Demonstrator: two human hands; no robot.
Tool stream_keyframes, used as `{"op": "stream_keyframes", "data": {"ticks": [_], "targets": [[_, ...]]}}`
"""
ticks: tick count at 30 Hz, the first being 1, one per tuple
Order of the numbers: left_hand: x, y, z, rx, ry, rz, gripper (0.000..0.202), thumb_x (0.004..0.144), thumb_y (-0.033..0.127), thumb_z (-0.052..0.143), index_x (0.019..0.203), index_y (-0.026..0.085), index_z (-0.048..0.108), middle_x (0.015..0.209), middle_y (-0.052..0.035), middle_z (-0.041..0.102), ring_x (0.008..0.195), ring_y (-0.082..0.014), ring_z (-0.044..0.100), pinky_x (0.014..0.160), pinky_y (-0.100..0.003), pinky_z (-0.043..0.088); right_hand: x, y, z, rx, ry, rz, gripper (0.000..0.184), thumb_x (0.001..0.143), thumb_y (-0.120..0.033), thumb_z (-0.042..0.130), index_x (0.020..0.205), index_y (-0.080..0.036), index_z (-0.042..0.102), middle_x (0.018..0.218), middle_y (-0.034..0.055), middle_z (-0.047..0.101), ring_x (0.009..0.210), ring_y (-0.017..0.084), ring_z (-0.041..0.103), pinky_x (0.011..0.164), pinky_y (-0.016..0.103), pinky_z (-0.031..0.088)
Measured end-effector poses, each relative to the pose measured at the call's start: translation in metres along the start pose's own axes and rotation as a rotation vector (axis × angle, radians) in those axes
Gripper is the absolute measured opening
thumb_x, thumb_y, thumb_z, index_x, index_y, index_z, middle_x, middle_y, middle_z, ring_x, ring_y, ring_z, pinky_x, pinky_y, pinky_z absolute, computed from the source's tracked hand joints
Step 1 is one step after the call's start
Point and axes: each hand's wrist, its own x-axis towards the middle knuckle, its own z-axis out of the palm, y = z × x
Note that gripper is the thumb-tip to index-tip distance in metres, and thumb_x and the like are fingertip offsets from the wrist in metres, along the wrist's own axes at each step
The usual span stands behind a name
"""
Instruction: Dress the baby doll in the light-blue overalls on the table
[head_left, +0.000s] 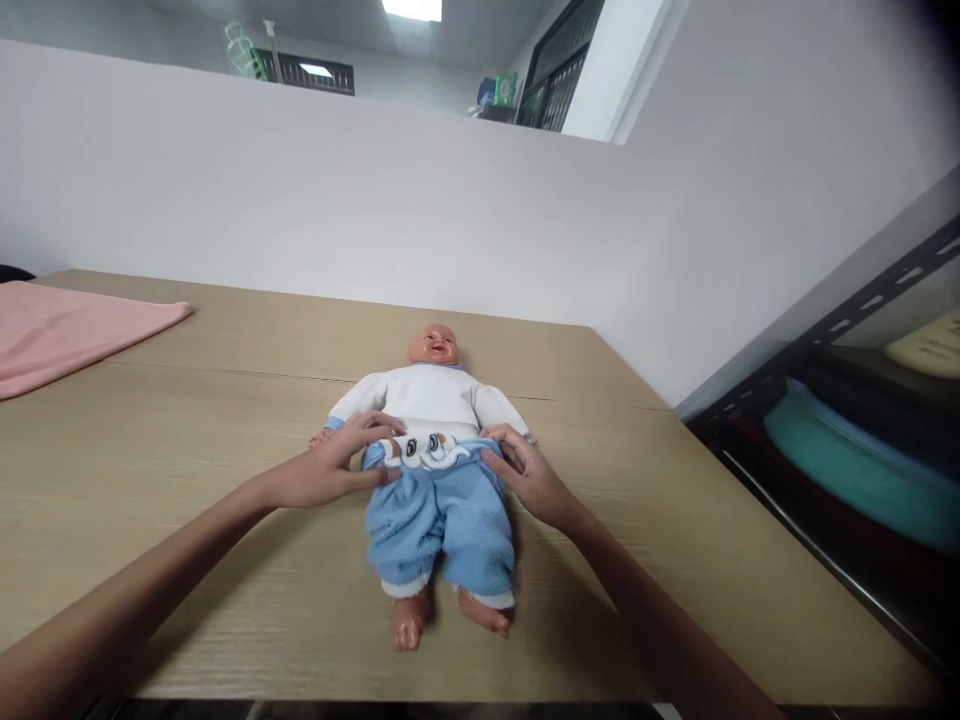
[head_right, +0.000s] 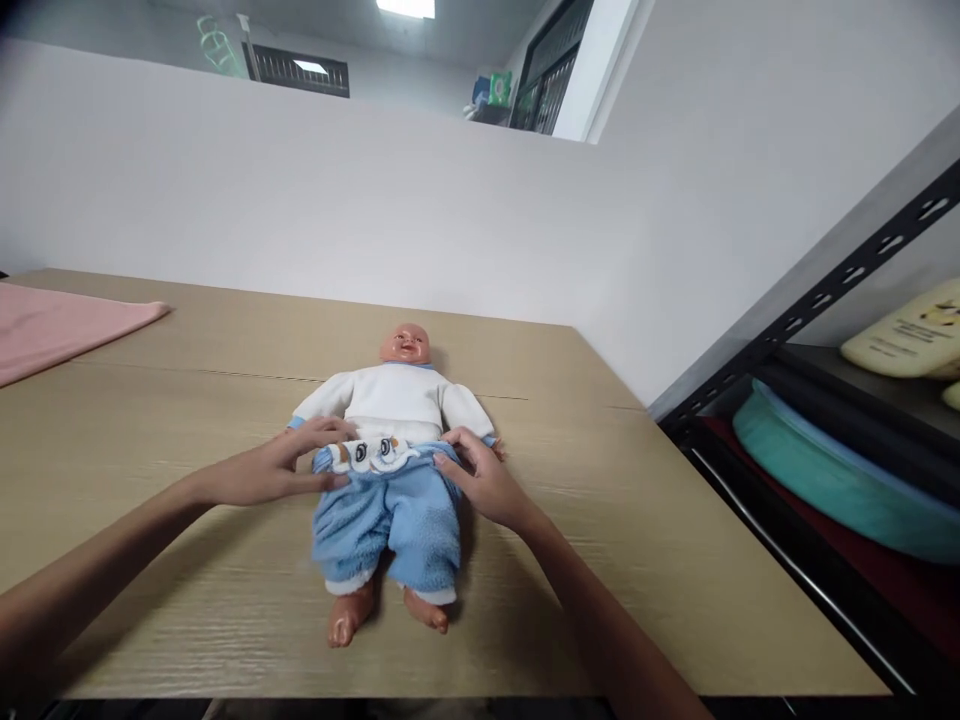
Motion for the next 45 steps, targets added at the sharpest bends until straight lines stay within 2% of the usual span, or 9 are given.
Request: {"op": "stream_keyframes", "data": {"ticks": [3, 6, 10, 16, 20, 28, 34, 39, 45], "targets": [[0.004, -0.006, 0.015, -0.02, 0.155, -0.012, 0.042, 0.109, 0.061, 0.064, 0.137, 0.029, 0.069, 0.163, -0.0081, 0.058, 0.152, -0.0339, 0.052, 0.128, -0.046, 0.041, 0.009, 0.009, 0.004, -0.024, 0.156, -0.047, 0.038, 0.108, -0.058, 0.069, 0.12, -0.022, 0.069, 0.117, 0.0059, 0.074, 0.109, 0.024, 0.069, 0.103, 0.037, 0.055], [0.017, -0.017, 0.028, -0.013, 0.313, -0.099, 0.038, 0.112, 0.061, 0.056, 0.122, 0.025, 0.064, 0.119, -0.0048, 0.07, 0.111, -0.0271, 0.064, 0.101, -0.04, 0.051, 0.024, 0.022, 0.009, -0.041, 0.272, -0.003, 0.039, 0.104, -0.063, 0.07, 0.114, -0.025, 0.066, 0.097, 0.0012, 0.075, 0.088, 0.022, 0.068, 0.087, 0.035, 0.057], [0.045, -0.039, 0.038, -0.149, 0.467, -0.155, 0.042, 0.108, 0.067, 0.054, 0.112, 0.025, 0.057, 0.08, 0.0053, 0.049, 0.074, -0.0196, 0.048, 0.07, -0.032, 0.04, 0.052, 0.029, 0.02, -0.067, 0.357, -0.003, 0.037, 0.101, -0.065, 0.068, 0.108, -0.029, 0.062, 0.084, -0.0012, 0.073, 0.077, 0.024, 0.067, 0.076, 0.035, 0.056], [0.055, -0.061, 0.051, -0.2, 0.643, -0.111, 0.041, 0.104, 0.065, 0.063, 0.109, 0.025, 0.064, 0.106, -0.0026, 0.066, 0.103, -0.0271, 0.061, 0.095, -0.039, 0.048, 0.056, 0.033, 0.033, -0.117, 0.457, -0.023, 0.035, 0.097, -0.062, 0.071, 0.097, -0.028, 0.065, 0.099, 0.0031, 0.072, 0.102, 0.029, 0.067, 0.103, 0.043, 0.054], [0.04, -0.067, 0.059, -0.347, 0.623, -0.114, 0.046, 0.1, 0.066, 0.068, 0.12, 0.025, 0.068, 0.124, -0.0068, 0.07, 0.125, -0.0325, 0.061, 0.111, -0.042, 0.047, 0.038, 0.048, 0.036, 0.093, 0.457, 0.126, 0.041, 0.09, -0.067, 0.078, 0.093, -0.027, 0.07, 0.1, 0.0037, 0.074, 0.107, 0.031, 0.066, 0.113, 0.048, 0.052], [0.055, -0.066, 0.055, -0.49, 0.69, -0.117, 0.052, 0.098, 0.077, 0.072, 0.102, 0.025, 0.063, 0.096, 0.0001, 0.063, 0.091, -0.0233, 0.057, 0.086, -0.034, 0.051, 0.059, 0.053, 0.031, 0.267, 0.409, 0.107, 0.057, 0.092, -0.077, 0.071, 0.116, -0.027, 0.078, 0.127, 0.0102, 0.082, 0.134, 0.034, 0.069, 0.124, 0.05, 0.051], [0.057, -0.062, 0.043, -0.517, 0.551, 0.014, 0.044, 0.1, 0.065, 0.079, 0.112, 0.022, 0.073, 0.116, -0.005, 0.072, 0.108, -0.0258, 0.064, 0.097, -0.034, 0.049, 0.051, 0.029, 0.014, -0.026, 0.401, -0.039, 0.031, 0.091, -0.056, 0.079, 0.088, -0.027, 0.069, 0.099, 0.0049, 0.07, 0.104, 0.031, 0.066, 0.111, 0.05, 0.053], [0.074, -0.049, 0.029, -0.489, 0.441, 0.056, 0.044, 0.101, 0.064, 0.079, 0.107, 0.022, 0.07, 0.098, -0.0016, 0.066, 0.09, -0.0215, 0.06, 0.084, -0.033, 0.049, 0.076, 0.0, 0.009, -0.309, 0.212, -0.266, 0.018, 0.096, -0.044, 0.074, 0.098, -0.026, 0.07, 0.106, 0.0053, 0.07, 0.107, 0.029, 0.066, 0.106, 0.045, 0.052], [0.069, -0.068, 0.032, -0.508, 0.436, -0.049, 0.042, 0.098, 0.063, 0.077, 0.104, 0.022, 0.071, 0.102, -0.0044, 0.069, 0.096, -0.025, 0.061, 0.088, -0.038, 0.048, 0.084, 0.021, 0.014, -0.083, 0.291, 0.005, 0.04, 0.096, -0.067, 0.072, 0.097, -0.026, 0.072, 0.104, 0.0057, 0.076, 0.109, 0.032, 0.07, 0.113, 0.05, 0.053]]}}
